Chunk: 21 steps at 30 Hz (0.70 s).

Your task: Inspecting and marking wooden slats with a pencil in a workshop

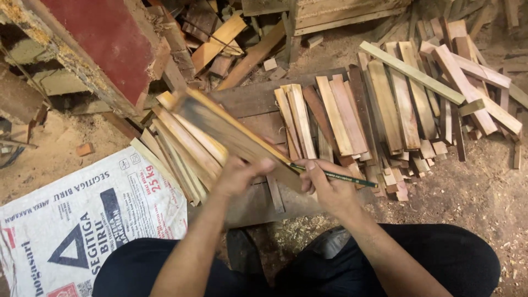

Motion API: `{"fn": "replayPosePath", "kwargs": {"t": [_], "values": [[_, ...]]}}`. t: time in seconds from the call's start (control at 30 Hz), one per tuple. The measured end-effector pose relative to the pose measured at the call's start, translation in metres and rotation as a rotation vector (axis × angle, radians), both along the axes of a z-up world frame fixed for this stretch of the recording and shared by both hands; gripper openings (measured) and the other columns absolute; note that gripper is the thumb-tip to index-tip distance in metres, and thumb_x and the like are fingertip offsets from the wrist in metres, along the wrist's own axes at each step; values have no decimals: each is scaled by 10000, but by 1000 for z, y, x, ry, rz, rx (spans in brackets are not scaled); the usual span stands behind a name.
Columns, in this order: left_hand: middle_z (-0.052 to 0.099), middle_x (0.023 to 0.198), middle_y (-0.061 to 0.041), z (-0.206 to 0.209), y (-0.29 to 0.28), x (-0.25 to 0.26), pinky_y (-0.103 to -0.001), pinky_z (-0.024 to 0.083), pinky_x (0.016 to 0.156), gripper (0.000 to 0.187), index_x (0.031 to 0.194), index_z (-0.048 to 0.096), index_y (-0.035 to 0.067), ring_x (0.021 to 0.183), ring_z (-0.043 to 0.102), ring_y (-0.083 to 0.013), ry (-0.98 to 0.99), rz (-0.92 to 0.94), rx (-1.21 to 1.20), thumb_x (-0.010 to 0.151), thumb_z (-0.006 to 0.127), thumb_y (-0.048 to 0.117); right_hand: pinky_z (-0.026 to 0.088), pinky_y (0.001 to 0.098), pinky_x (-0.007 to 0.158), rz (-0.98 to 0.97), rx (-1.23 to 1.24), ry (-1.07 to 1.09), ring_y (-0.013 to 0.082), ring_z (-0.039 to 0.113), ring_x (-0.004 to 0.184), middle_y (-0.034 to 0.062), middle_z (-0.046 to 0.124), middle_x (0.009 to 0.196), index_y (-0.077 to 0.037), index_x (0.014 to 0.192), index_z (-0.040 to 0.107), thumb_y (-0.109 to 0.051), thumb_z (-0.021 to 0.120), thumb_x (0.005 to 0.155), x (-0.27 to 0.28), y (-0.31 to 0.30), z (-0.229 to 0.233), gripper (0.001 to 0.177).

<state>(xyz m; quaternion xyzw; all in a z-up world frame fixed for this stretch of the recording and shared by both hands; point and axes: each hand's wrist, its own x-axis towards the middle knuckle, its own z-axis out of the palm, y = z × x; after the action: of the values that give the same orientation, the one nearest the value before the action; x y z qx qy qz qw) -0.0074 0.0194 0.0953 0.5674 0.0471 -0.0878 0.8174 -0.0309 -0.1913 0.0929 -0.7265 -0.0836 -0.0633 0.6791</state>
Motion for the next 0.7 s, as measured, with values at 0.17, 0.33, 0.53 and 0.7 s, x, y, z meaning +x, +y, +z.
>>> {"fn": "replayPosePath", "kwargs": {"t": [0.17, 0.33, 0.53, 0.7], "values": [[720, 1096, -208, 18, 60, 17, -463, 663, 642, 520, 1253, 617, 10, 854, 758, -345, -141, 244, -247, 763, 789, 0, 540, 309, 471, -43, -186, 104, 189, 633, 425, 122, 668, 497, -18, 902, 794, -102, 561, 1004, 9, -11, 11, 268], [722, 1155, -248, 8, 71, 16, -307, 606, 551, 491, 1271, 595, 45, 848, 771, -289, -166, 221, -298, 812, 768, 73, 546, 274, 498, -21, -93, -53, 165, 631, 455, 113, 669, 518, -4, 955, 785, -103, 571, 1020, 8, -9, 1, 244], [697, 1178, -294, -9, 57, 22, -398, 657, 575, 470, 1257, 591, 0, 881, 765, -363, -81, 173, -352, 816, 751, 35, 590, 294, 541, 8, -118, -69, 177, 693, 490, 107, 713, 555, -26, 935, 801, -55, 616, 966, 10, -1, -5, 190], [735, 1062, -196, 3, 27, 9, -414, 663, 576, 498, 1205, 628, 24, 798, 760, -298, 66, 81, -259, 746, 813, 75, 592, 432, 789, -91, -232, -200, 296, 744, 866, 186, 767, 901, -37, 1137, 746, -132, 498, 1065, 37, -15, -23, 275]]}}
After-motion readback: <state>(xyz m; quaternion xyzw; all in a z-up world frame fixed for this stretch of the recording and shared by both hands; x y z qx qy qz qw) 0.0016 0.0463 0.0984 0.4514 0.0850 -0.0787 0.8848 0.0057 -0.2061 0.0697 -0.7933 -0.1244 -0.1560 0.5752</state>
